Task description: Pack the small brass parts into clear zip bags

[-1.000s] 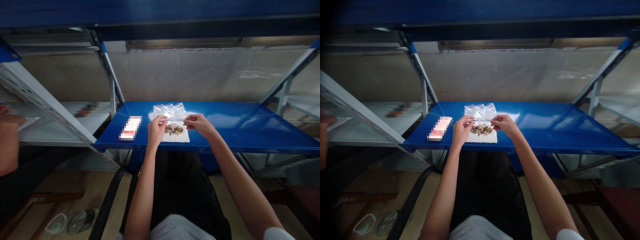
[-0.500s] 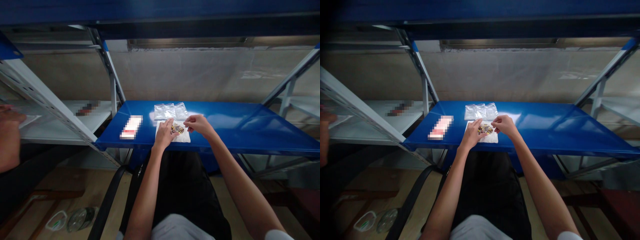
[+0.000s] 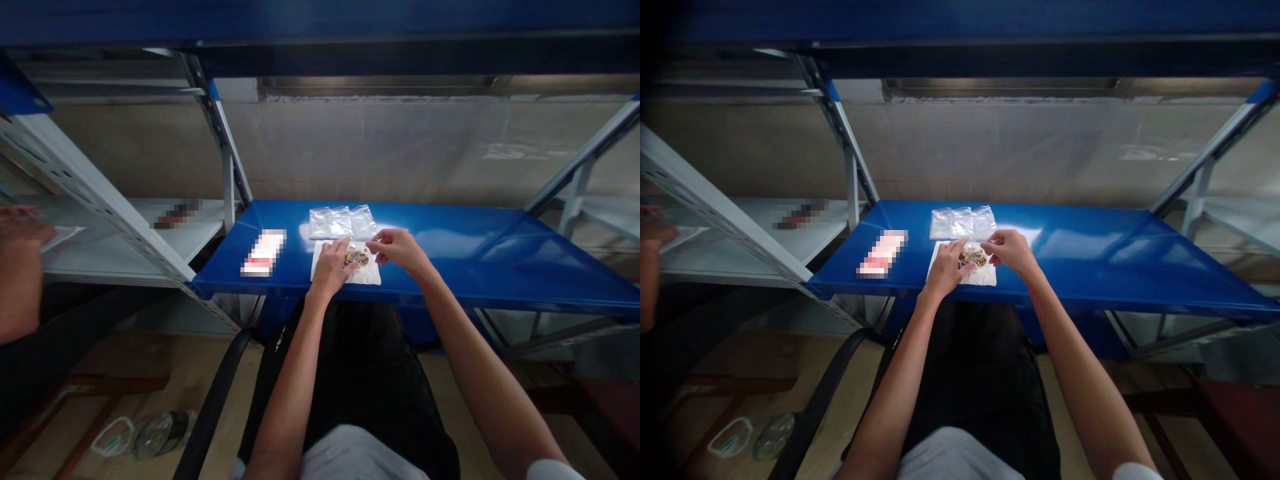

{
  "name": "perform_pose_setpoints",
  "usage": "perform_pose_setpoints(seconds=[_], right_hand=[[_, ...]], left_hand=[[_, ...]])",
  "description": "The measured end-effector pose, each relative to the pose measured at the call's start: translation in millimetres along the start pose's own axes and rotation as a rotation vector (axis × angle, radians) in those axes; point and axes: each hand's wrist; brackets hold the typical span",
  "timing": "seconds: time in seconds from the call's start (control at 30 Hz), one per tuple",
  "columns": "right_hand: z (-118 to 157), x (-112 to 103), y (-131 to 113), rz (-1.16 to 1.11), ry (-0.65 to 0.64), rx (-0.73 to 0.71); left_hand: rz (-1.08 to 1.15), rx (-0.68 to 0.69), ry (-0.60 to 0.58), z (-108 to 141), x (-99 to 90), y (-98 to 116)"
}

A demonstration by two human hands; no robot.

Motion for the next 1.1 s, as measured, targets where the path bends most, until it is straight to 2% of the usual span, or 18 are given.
perform_pose_setpoints(seconds=[0.33,0.53,0.73,0.9,1.0,1.1], right_hand=[[-2,0,2,-0.019,0.011,-0.008],[4,1,-5,-0.003,0.035,-0.036],[13,2,-16,0.088,0.03,-0.119],[13,2,-19,0.15,0.096,-0.164],[13,3,-20,0.094,0.144,-0.169],[13,3,-23,-0.08,0.145,-0.152]], left_hand=[[0.031,-0.011,0.005,1,-0.2,1],[0.025,-0.01,0.014,1,1.5,0],[0.037,0.014,0.065,0,2.8,1],[0.036,0.02,0.089,-2,0.9,4],[0.057,0.032,0.131,-3,-2.8,6],[0.179,-0.004,0.249,-5,-6.8,11]])
Point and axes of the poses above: each hand's wrist, its own z-axis away from the middle knuckle, its own x-axis out of the palm, y = z × x, and after that the axes turned 9 degrees about x, right-handed
